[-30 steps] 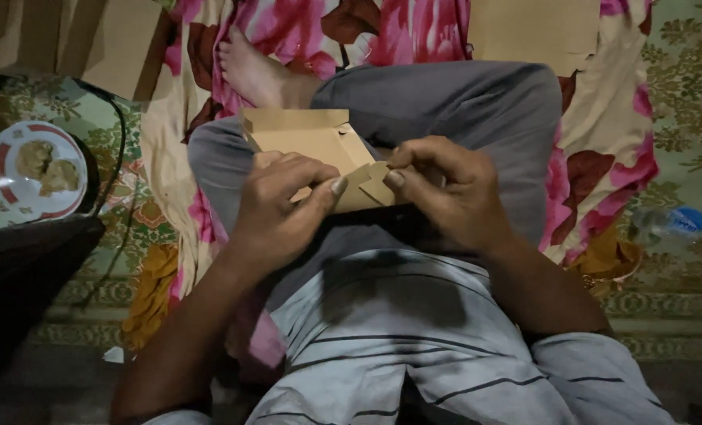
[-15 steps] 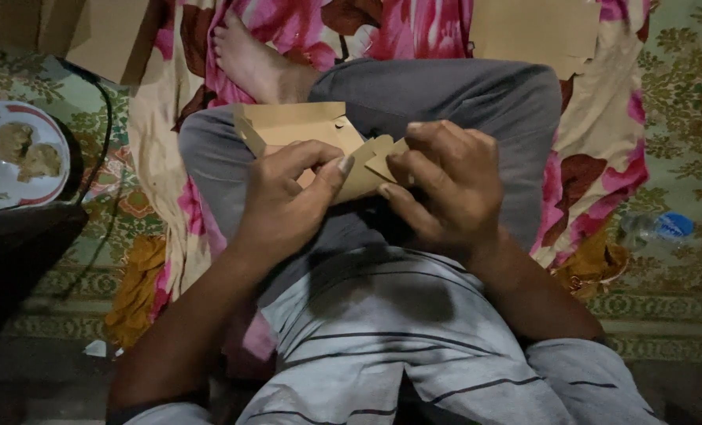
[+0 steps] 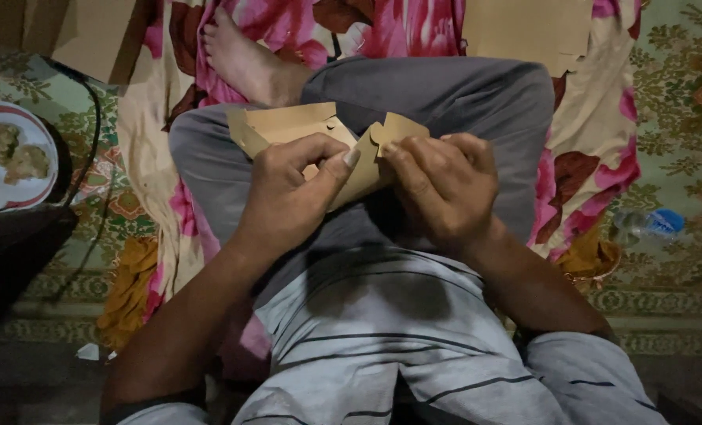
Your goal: Assembling small cardboard boxes from flat templates by folding and tucking tabs.
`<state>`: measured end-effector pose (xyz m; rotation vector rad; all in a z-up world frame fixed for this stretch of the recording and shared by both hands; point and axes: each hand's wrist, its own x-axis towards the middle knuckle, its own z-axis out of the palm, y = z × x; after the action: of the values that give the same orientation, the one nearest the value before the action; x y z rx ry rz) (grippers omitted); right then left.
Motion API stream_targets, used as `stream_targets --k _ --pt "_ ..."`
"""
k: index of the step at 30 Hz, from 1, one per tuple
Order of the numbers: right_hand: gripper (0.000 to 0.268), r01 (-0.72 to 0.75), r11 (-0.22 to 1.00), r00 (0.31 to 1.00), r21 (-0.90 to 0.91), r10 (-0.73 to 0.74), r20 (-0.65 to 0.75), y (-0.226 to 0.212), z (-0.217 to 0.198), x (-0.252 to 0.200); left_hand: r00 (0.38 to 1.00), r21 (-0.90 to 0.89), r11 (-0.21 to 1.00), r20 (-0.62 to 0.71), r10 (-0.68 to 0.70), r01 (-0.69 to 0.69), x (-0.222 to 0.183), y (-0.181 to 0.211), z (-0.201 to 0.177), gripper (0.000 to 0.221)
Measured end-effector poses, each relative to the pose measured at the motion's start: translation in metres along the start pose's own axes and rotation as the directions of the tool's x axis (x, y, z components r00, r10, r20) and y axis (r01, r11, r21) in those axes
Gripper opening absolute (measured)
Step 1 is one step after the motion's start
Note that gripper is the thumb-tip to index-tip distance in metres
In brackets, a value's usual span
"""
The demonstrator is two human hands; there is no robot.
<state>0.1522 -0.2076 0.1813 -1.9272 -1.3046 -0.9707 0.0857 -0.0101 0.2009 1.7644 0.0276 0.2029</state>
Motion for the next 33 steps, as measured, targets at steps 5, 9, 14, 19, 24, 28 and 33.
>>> stream_targets --k 5,9,14,19,24,28,33 --pt "0.012 0.034 0.994 0.999 -0.102 -0.038 -0.030 0.005 0.008 0.001 1.000 0.011 1.000 0.000 -0.027 0.027 0.001 0.003 0.003 0.013" --pt "0.011 0.027 0.984 0.998 -0.177 -0.036 -0.048 0.006 0.014 0.005 0.999 0.016 0.999 0.022 -0.046 0.045 0.002 0.004 0.005 0.014" --pt "0.010 0.030 0.987 0.997 -0.157 -0.041 -0.064 0.009 0.017 0.008 0.998 0.010 0.998 0.009 -0.055 0.055 0.002 0.001 0.006 0.015" --pt "0.014 0.023 0.990 0.995 -0.136 -0.035 -0.090 0.010 0.022 0.002 0.998 -0.005 0.999 -0.026 -0.053 0.053 0.002 -0.003 0.006 0.014" --pt "0.012 0.032 0.990 0.986 -0.134 -0.053 -0.158 0.012 0.028 -0.001 0.993 -0.008 0.993 0.010 -0.114 0.114 0.000 -0.019 0.005 0.014" --pt "0.013 0.040 0.992 0.983 -0.122 -0.061 -0.172 0.011 0.029 -0.003 0.991 -0.014 0.991 0.006 -0.132 0.132 0.002 -0.019 0.003 0.013" --pt "0.014 0.048 0.991 0.985 -0.125 -0.068 -0.161 0.014 0.034 -0.006 0.993 -0.022 0.993 0.000 -0.120 0.120 0.002 -0.021 0.003 0.007"
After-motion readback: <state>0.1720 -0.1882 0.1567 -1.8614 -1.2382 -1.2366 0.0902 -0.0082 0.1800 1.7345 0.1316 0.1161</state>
